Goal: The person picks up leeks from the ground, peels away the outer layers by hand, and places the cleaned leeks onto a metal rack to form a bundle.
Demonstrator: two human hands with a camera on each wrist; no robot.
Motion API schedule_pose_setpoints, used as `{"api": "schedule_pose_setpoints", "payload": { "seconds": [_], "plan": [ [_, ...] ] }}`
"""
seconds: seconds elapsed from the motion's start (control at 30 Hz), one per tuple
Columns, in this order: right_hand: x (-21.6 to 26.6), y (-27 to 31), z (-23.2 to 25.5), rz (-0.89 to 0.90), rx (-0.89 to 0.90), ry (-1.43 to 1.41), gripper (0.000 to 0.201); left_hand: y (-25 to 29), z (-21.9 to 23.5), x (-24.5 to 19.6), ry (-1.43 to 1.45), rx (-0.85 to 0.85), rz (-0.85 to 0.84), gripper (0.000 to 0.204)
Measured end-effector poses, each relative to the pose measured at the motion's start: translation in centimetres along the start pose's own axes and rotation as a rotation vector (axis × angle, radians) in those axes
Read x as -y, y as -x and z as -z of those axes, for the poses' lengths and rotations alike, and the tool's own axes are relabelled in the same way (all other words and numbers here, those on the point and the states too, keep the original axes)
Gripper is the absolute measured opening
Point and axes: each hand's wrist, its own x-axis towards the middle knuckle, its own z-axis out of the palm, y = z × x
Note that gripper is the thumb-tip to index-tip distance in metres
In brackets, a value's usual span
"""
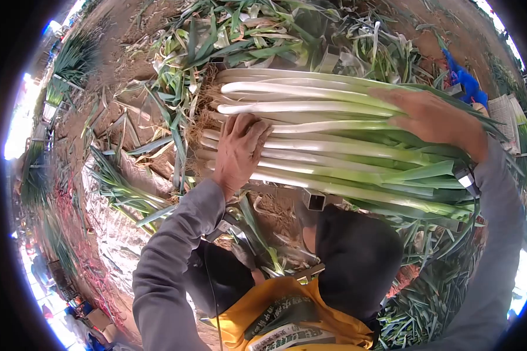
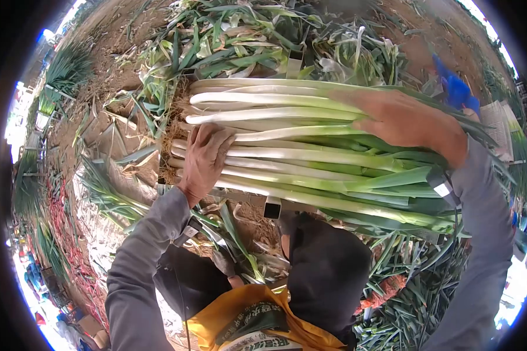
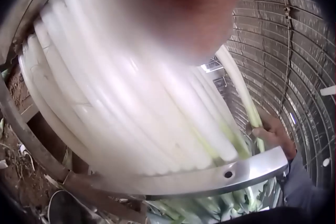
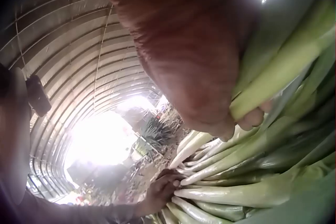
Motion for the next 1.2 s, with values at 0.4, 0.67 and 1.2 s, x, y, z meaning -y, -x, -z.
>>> {"api": "schedule_pose_setpoints", "payload": {
  "seconds": [0.4, 0.67, 1.2],
  "plan": [
    [0.1, -3.8, -1.0, 0.045, 0.074, -0.078, 0.065, -0.2, 0.1, -0.5, 0.01, -0.074, 0.116, 0.033],
    [0.5, -4.1, -2.3, 0.013, 0.101, -0.156, 0.059, -1.6, 0.9, -0.3, 0.019, -0.097, 0.089, 0.028],
    [-1.7, -2.1, 0.4, 0.136, -0.204, 0.088, 0.044, -2.1, -0.1, 1.2, -0.103, -0.053, -0.001, 0.014]
  ]
}}
